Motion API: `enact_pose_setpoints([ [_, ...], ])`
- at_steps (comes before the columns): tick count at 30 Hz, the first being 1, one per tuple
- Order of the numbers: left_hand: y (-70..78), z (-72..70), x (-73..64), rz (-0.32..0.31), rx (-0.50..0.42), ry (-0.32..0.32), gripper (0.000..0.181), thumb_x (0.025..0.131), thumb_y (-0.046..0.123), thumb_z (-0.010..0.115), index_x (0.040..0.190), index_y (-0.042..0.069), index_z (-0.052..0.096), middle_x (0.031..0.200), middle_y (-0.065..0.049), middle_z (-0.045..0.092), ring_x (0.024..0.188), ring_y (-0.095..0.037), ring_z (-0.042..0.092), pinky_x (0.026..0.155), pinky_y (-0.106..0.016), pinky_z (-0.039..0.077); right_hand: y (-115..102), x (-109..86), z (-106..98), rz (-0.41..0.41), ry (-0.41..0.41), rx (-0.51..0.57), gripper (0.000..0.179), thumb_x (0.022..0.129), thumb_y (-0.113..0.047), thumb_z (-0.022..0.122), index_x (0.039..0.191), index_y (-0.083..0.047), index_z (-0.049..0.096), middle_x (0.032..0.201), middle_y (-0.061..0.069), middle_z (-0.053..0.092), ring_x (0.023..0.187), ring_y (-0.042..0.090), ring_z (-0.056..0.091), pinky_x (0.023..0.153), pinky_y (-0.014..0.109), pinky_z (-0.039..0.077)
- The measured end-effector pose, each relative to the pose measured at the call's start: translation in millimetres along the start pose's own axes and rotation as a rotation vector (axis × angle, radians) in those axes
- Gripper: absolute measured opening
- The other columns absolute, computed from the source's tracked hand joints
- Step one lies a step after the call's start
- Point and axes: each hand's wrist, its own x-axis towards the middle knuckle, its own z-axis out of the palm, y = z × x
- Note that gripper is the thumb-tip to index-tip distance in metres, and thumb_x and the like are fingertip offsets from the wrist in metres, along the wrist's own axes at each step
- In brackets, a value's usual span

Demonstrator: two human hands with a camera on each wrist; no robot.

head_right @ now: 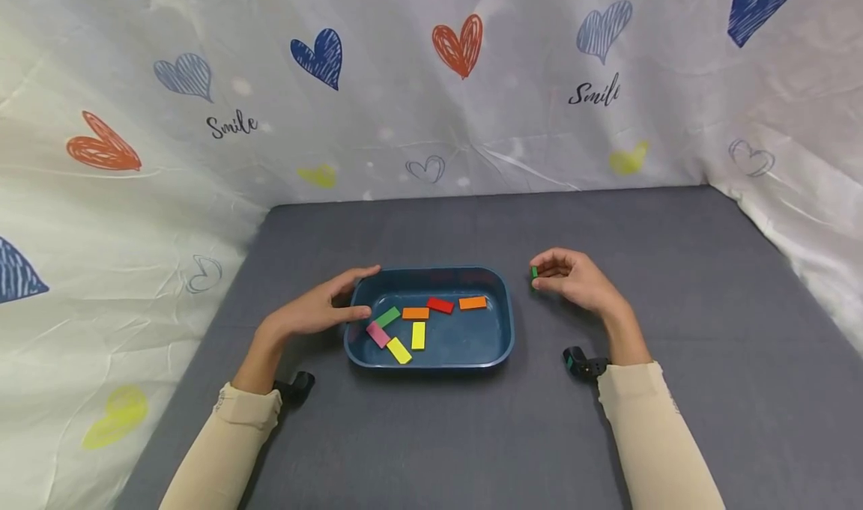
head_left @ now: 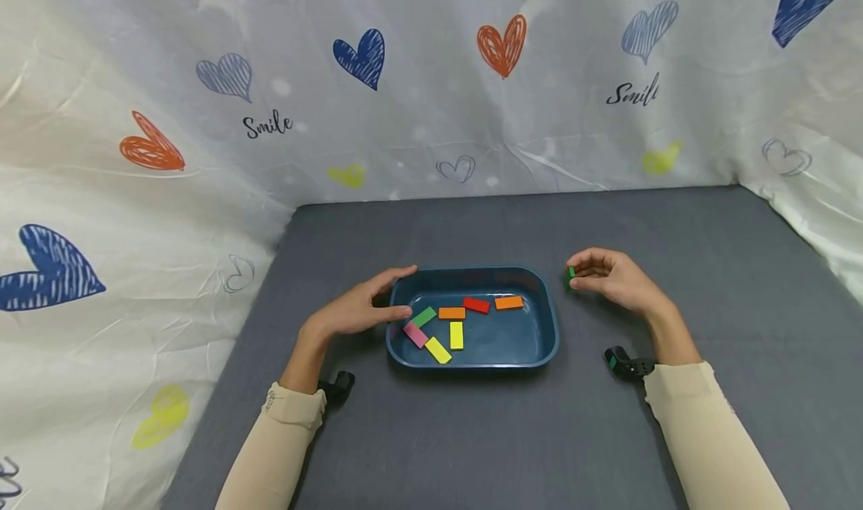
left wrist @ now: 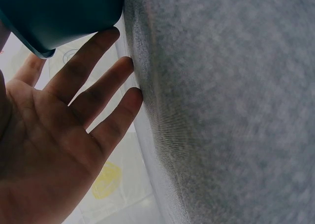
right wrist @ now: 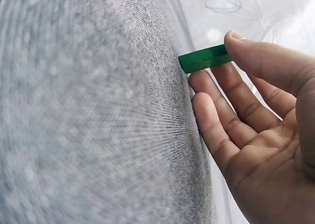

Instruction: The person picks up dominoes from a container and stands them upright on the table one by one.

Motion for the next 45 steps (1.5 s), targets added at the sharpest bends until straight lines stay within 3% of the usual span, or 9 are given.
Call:
enact_pose_setpoints([
  [10,-2.7,0.0,1.2,0.019,-0.008,0.0,0.077,0.095,0.044,0.072,0.158,0.041,0.029,0.165,-0.001,0.031,0.147,-0.034,0.041,0.116,-0.06,0.038,-3.9,1.4,-0.3,0.027,-0.014,-0.01,0.038,0.096,-0.014,0.072,0.127,0.003,0.06,0.116,0.016,0.066,0.097,0.006,0.065,0.083,0.025,0.058],
  [16,-2.2,-0.8,1.1,0.015,0.009,-0.001,0.076,0.095,0.045,0.071,0.158,0.043,0.029,0.165,0.001,0.03,0.148,-0.034,0.04,0.116,-0.061,0.037,-9.2,-1.4,-3.1,0.04,-0.009,-0.031,0.047,0.098,-0.023,0.07,0.137,-0.001,0.056,0.133,0.019,0.06,0.105,0.004,0.061,0.087,0.02,0.055],
  [20,-3.0,-1.7,1.2,0.015,0.013,-0.001,0.076,0.095,0.046,0.071,0.158,0.044,0.029,0.166,0.001,0.03,0.148,-0.035,0.039,0.116,-0.061,0.037,-19.3,-2.6,-1.7,0.012,0.046,-0.043,0.051,0.099,-0.027,0.069,0.142,-0.003,0.054,0.139,0.017,0.059,0.11,0.0,0.059,0.087,0.017,0.052],
  [26,-2.0,-1.8,0.0,0.004,0.016,-0.004,0.076,0.095,0.045,0.071,0.158,0.044,0.028,0.165,0.001,0.031,0.147,-0.034,0.04,0.116,-0.059,0.038,-49.4,0.9,20.0,-0.099,0.119,-0.024,0.039,0.098,-0.022,0.071,0.134,-0.011,0.063,0.128,0.011,0.067,0.107,0.007,0.063,0.084,0.02,0.052],
  [33,0.7,-0.8,1.1,-0.003,0.026,0.007,0.078,0.094,0.046,0.072,0.159,0.041,0.029,0.163,-0.003,0.035,0.145,-0.034,0.044,0.115,-0.059,0.04,-84.4,11.2,60.4,-0.273,-0.044,-0.024,0.039,0.093,-0.015,0.076,0.13,-0.013,0.067,0.124,0.021,0.067,0.104,0.015,0.066,0.086,0.026,0.055],
  [38,0.8,0.6,2.5,-0.019,0.036,0.01,0.078,0.094,0.046,0.072,0.158,0.042,0.029,0.164,-0.002,0.034,0.145,-0.034,0.044,0.115,-0.059,0.04,-95.9,18.0,80.1,-0.294,-0.141,-0.004,0.042,0.092,-0.011,0.077,0.132,-0.01,0.065,0.128,0.02,0.067,0.107,0.026,0.066,0.087,0.029,0.057],
  [45,-1.0,-0.5,2.5,-0.026,0.018,0.014,0.077,0.094,0.046,0.072,0.158,0.042,0.03,0.163,-0.001,0.035,0.145,-0.033,0.043,0.116,-0.059,0.039,-100.2,30.2,100.1,-0.257,-0.293,-0.142,0.051,0.092,-0.02,0.078,0.137,-0.004,0.061,0.138,0.017,0.064,0.121,0.035,0.065,0.096,0.046,0.056],
])
